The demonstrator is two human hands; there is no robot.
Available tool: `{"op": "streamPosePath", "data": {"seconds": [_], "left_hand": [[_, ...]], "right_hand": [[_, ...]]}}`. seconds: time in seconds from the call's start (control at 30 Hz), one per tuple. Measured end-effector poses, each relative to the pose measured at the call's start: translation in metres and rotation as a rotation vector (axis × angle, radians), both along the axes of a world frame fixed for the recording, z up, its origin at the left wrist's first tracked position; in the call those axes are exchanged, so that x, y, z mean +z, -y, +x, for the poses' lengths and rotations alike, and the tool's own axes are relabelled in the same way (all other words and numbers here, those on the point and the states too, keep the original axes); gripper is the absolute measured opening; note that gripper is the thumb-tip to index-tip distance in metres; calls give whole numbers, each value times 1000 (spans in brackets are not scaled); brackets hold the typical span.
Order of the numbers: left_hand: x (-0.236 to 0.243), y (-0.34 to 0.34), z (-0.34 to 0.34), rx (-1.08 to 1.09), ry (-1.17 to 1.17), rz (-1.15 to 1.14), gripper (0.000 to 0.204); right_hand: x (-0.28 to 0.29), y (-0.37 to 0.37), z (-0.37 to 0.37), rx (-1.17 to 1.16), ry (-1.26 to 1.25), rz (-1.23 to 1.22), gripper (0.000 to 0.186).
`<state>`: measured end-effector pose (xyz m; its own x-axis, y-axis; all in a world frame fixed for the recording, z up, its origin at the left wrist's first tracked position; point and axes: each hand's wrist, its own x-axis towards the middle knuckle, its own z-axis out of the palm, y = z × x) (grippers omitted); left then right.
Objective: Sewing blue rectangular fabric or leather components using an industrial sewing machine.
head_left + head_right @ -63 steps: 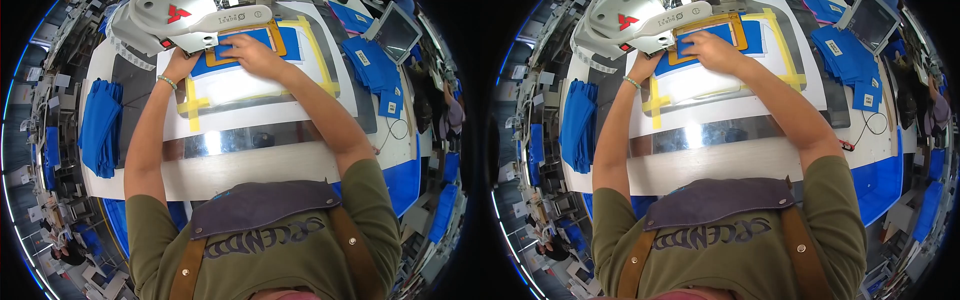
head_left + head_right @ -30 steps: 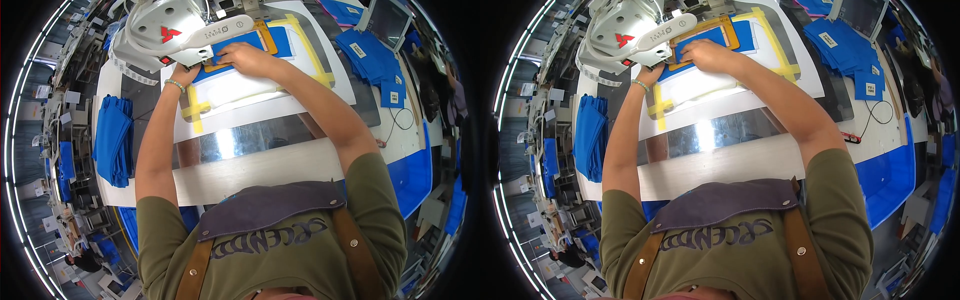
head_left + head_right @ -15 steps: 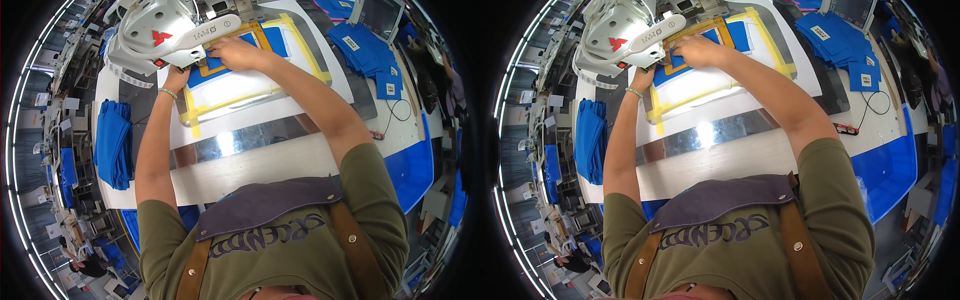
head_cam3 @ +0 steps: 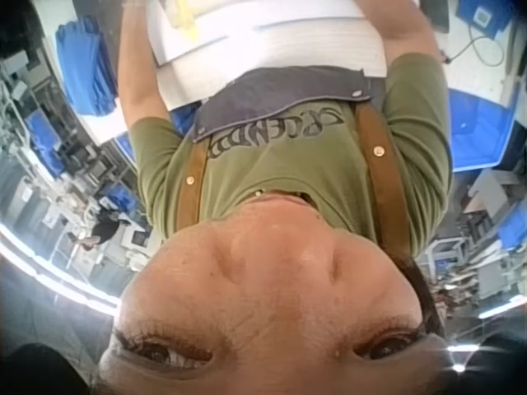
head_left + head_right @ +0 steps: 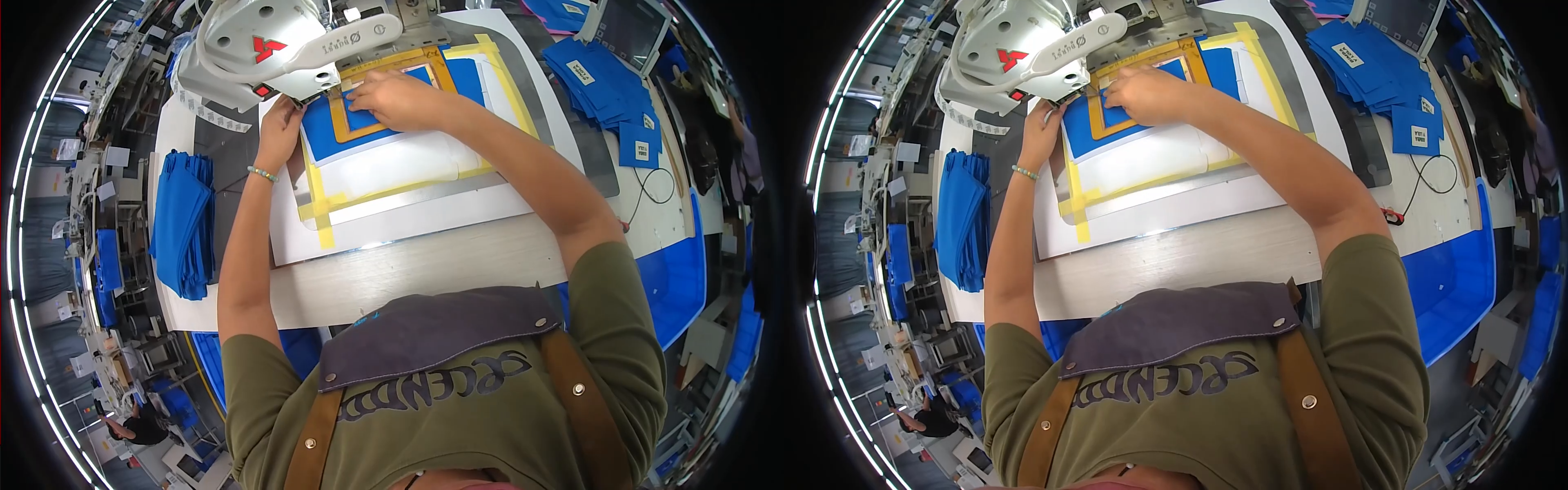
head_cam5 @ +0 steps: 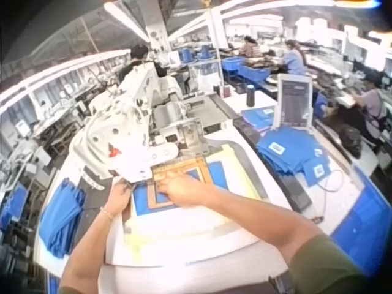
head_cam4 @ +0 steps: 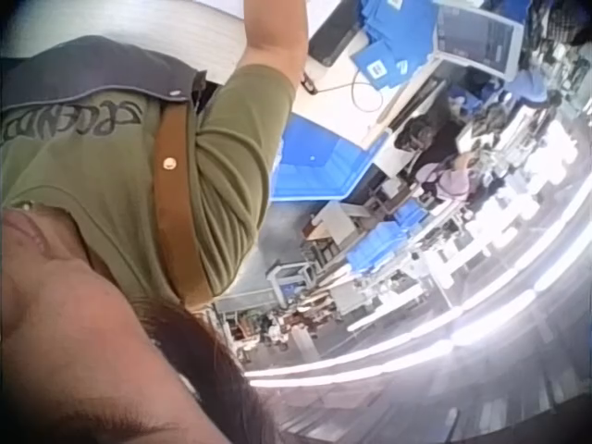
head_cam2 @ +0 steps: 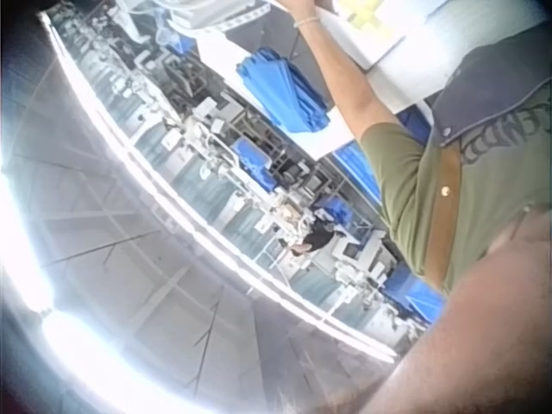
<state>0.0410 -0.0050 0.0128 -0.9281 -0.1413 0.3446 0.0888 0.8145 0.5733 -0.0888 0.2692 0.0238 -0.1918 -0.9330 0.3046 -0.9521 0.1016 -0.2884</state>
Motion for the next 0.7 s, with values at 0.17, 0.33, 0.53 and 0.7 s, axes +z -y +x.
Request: {"op": "streamPosePath", "data": {"seconds": [0.17, 0.33, 0.53, 0.7], "left_hand": [[5, -19, 15, -80, -11, -22, 27], [18, -41, 37, -138, -100, -283, 20], [26, -94, 29, -332, -112, -372, 32], [19, -119, 21, -313, -9, -509, 39]], "right_hand": [[6, -13, 11, 41, -63, 29, 32], [11, -63, -1, -94, -45, -6, 32], [-10, -96, -5, -245, -270, -89, 35], [-15, -94, 0, -290, -288, -128, 37]]}}
